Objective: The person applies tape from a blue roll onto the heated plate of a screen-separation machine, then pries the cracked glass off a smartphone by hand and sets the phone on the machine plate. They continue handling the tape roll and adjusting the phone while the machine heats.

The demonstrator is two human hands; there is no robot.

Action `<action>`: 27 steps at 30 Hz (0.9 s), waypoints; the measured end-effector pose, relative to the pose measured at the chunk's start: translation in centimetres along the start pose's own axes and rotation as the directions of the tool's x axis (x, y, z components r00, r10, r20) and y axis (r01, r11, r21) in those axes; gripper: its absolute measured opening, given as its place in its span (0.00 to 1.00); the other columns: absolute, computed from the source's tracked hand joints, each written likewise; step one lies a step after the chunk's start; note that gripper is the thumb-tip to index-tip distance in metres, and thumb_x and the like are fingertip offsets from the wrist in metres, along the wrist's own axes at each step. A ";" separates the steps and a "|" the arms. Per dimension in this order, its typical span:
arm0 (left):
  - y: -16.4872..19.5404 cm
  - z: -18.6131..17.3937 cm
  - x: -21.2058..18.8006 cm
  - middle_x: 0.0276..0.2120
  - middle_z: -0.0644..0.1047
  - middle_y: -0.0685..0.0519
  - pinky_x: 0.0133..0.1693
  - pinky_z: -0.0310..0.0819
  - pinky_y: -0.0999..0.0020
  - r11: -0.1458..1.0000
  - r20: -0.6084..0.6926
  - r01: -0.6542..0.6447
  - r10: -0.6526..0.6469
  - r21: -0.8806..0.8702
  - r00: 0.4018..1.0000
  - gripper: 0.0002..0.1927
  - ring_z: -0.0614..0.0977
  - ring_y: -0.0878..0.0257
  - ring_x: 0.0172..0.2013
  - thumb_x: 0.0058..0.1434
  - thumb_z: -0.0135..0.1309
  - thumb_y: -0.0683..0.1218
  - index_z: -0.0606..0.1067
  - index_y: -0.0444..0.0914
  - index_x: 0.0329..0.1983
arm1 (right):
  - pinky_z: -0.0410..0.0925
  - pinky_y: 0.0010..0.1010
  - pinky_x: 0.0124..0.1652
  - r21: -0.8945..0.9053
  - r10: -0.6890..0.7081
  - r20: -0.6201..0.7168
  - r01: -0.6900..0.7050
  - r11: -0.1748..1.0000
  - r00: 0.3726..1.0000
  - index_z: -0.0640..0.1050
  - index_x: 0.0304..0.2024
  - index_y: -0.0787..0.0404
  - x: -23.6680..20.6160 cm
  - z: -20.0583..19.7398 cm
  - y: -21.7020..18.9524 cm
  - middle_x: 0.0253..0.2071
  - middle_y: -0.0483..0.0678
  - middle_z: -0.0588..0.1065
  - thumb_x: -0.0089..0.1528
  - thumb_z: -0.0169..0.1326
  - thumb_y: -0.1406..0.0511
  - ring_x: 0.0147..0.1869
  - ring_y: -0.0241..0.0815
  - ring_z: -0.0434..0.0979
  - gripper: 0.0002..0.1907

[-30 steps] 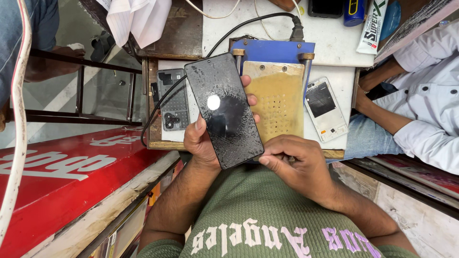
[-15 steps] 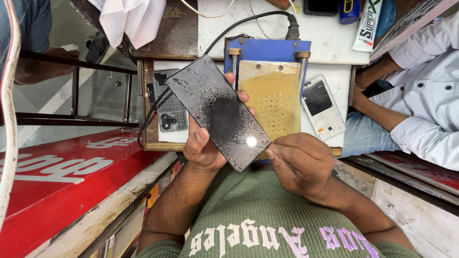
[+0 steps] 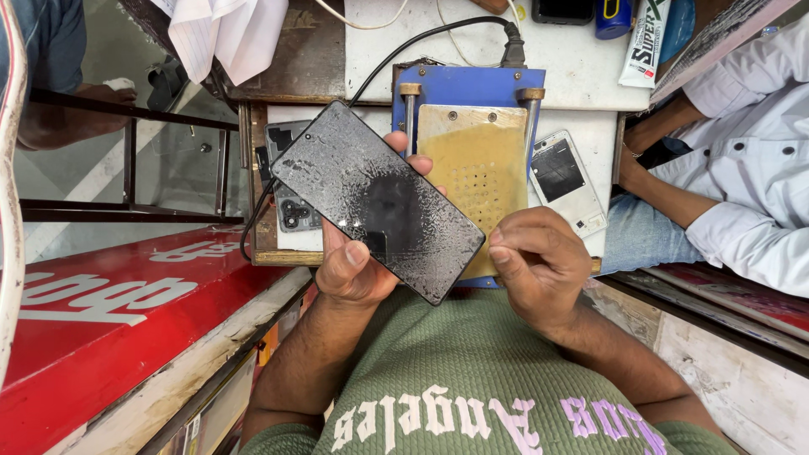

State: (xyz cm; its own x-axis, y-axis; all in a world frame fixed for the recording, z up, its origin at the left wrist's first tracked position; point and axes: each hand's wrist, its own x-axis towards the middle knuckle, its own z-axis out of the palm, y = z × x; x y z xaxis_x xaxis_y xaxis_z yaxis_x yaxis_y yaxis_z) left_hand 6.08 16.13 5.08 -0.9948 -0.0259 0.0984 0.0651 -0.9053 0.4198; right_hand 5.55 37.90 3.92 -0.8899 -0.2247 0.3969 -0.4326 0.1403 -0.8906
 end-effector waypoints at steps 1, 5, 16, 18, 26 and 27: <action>0.0 0.0 0.0 0.70 0.62 0.39 0.67 0.69 0.47 1.000 0.004 0.004 -0.004 -0.001 1.000 0.51 0.69 0.49 0.67 0.58 0.65 0.48 0.50 0.33 0.78 | 0.70 0.20 0.34 0.001 -0.009 0.011 0.009 1.000 1.000 0.77 0.41 0.65 -0.1 -0.1 0.0 0.39 0.49 0.75 0.68 0.59 0.66 0.39 0.33 0.75 0.07; 0.2 -0.1 -0.1 0.68 0.63 0.39 0.67 0.69 0.48 0.999 0.027 0.040 -0.040 -0.005 0.999 0.52 0.70 0.50 0.66 0.58 0.65 0.48 0.50 0.32 0.79 | 0.69 0.20 0.36 0.005 -0.009 0.045 0.009 1.000 0.999 0.75 0.42 0.63 -0.1 0.2 0.1 0.40 0.48 0.73 0.70 0.56 0.64 0.41 0.34 0.73 0.08; 0.5 -0.2 -0.9 0.68 0.62 0.45 0.65 0.73 0.47 0.977 0.143 -0.016 -0.015 0.214 0.990 0.56 0.69 0.48 0.69 0.57 0.69 0.42 0.45 0.48 0.80 | 0.60 0.27 0.49 0.550 0.253 0.054 -0.240 0.800 0.966 0.66 0.46 0.60 0.4 1.4 0.0 0.44 0.47 0.63 0.76 0.50 0.57 0.44 0.36 0.61 0.14; 0.7 -0.1 -1.2 0.65 0.65 0.46 0.66 0.71 0.48 0.970 0.183 -0.028 -0.018 0.243 0.983 0.54 0.69 0.49 0.68 0.56 0.69 0.40 0.49 0.49 0.79 | 0.60 0.28 0.47 0.596 0.277 0.080 -0.269 0.756 0.958 0.65 0.45 0.59 0.8 1.3 -0.3 0.44 0.47 0.62 0.76 0.49 0.57 0.44 0.36 0.61 0.14; 1.7 0.8 -2.5 0.59 0.69 0.46 0.69 0.66 0.47 0.958 0.202 0.008 -0.068 0.288 0.977 0.50 0.70 0.51 0.65 0.55 0.69 0.35 0.56 0.55 0.74 | 0.62 0.30 0.44 0.629 0.151 0.129 -0.199 0.752 0.980 0.65 0.42 0.58 1.3 0.7 -1.2 0.42 0.46 0.62 0.76 0.47 0.58 0.42 0.37 0.62 0.13; 1.8 1.0 -2.6 0.59 0.69 0.46 0.69 0.66 0.47 0.958 0.190 0.016 -0.072 0.285 0.979 0.50 0.70 0.51 0.65 0.55 0.69 0.35 0.56 0.55 0.74 | 0.62 0.31 0.45 0.623 0.138 0.114 -0.179 0.762 0.984 0.65 0.42 0.58 1.2 0.6 -1.1 0.42 0.46 0.62 0.76 0.47 0.58 0.43 0.38 0.62 0.12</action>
State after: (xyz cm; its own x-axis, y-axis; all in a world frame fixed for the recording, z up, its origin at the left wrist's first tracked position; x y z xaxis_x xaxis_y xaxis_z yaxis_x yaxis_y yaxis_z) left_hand 8.88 15.00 6.53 -0.9640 0.1206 0.2371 0.0690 -0.7473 0.6608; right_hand 5.09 36.87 5.26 -0.9187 -0.3120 0.2420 -0.0800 -0.4532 -0.8878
